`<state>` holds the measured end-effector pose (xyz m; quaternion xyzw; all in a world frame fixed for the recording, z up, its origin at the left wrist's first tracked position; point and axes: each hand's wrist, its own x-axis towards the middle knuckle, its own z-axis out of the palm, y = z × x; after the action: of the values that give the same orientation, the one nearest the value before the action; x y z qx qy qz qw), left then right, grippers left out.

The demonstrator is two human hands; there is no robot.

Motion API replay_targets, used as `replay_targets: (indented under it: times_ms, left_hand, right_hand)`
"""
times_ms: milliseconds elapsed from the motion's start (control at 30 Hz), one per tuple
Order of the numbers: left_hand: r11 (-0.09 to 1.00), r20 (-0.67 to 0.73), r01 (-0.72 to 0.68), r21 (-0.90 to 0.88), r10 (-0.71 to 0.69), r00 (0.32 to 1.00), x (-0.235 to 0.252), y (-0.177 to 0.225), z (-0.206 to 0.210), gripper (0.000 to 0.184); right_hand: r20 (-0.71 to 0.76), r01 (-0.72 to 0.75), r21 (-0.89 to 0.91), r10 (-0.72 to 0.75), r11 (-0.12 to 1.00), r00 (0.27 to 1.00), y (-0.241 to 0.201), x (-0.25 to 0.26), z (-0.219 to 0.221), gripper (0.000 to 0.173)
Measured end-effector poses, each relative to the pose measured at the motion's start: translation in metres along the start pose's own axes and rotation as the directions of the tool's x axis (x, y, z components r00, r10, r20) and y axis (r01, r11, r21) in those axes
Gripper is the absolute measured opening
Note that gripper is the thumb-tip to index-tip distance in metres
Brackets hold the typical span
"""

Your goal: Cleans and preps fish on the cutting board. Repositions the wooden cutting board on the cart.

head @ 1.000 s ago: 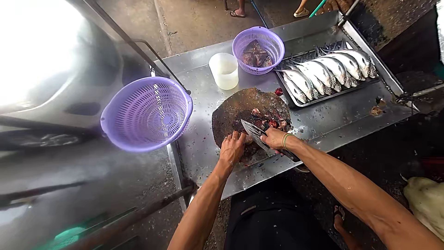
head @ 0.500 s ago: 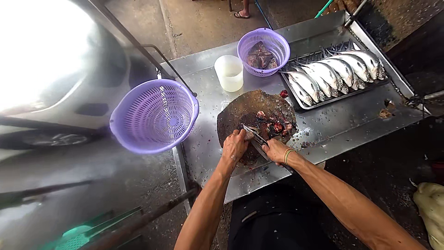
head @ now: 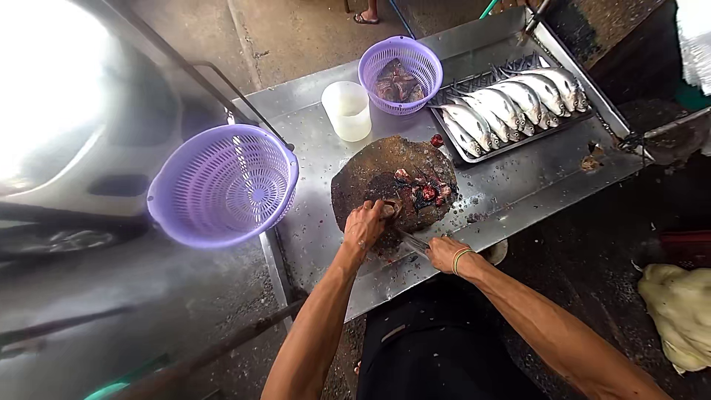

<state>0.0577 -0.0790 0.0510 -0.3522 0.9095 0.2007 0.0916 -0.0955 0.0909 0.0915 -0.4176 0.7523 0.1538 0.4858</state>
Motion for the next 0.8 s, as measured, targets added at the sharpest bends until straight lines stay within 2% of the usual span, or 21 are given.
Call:
replay_targets:
  times_ms: [67,200,300,400,533,700,800]
  left_hand:
    - [1.0,0.031,0.0,-0.012,0.001,1.0,0.006,-0.008,-0.013,0.036]
    - [0.998,0.059,-0.051,0.039,0.048,0.997,0.018,-0.017,-0.026,0.029]
    - [0.993,0.048,-0.101,0.061,0.098,0.994,0.021,-0.02,-0.026,0.028]
    - [0.982,0.055,-0.154,0.108,0.149,0.987,0.025,-0.021,-0.022,0.029]
    - [0.963,0.103,-0.214,0.166,0.199,0.974,0.026,-0.016,-0.024,0.032]
    - [0.96,0.164,-0.245,0.134,0.222,0.961,0.038,-0.019,-0.034,0.033]
    - [0.965,0.211,-0.244,0.097,0.219,0.953,0.054,-0.027,-0.042,0.026]
  right_hand:
    - [-0.033,-0.009,-0.037,0.007,0.999,0.999,0.003,-0.017,-0.018,0.042]
    - [-0.214,-0.055,-0.197,0.012,0.979,0.977,-0.019,-0.057,-0.069,0.038]
    - [-0.246,-0.094,-0.36,0.003,0.928,0.969,-0.042,-0.066,-0.089,0.029]
    - [-0.23,-0.076,-0.5,-0.048,0.863,0.972,-0.053,-0.062,-0.092,0.025]
    - [-0.112,-0.035,-0.612,-0.043,0.79,0.993,-0.071,-0.062,-0.086,0.024]
    - [-0.123,-0.089,-0.589,0.02,0.804,0.992,-0.082,-0.05,-0.082,0.024]
    - [-0.163,-0.126,-0.579,0.037,0.805,0.986,-0.079,-0.038,-0.084,0.023]
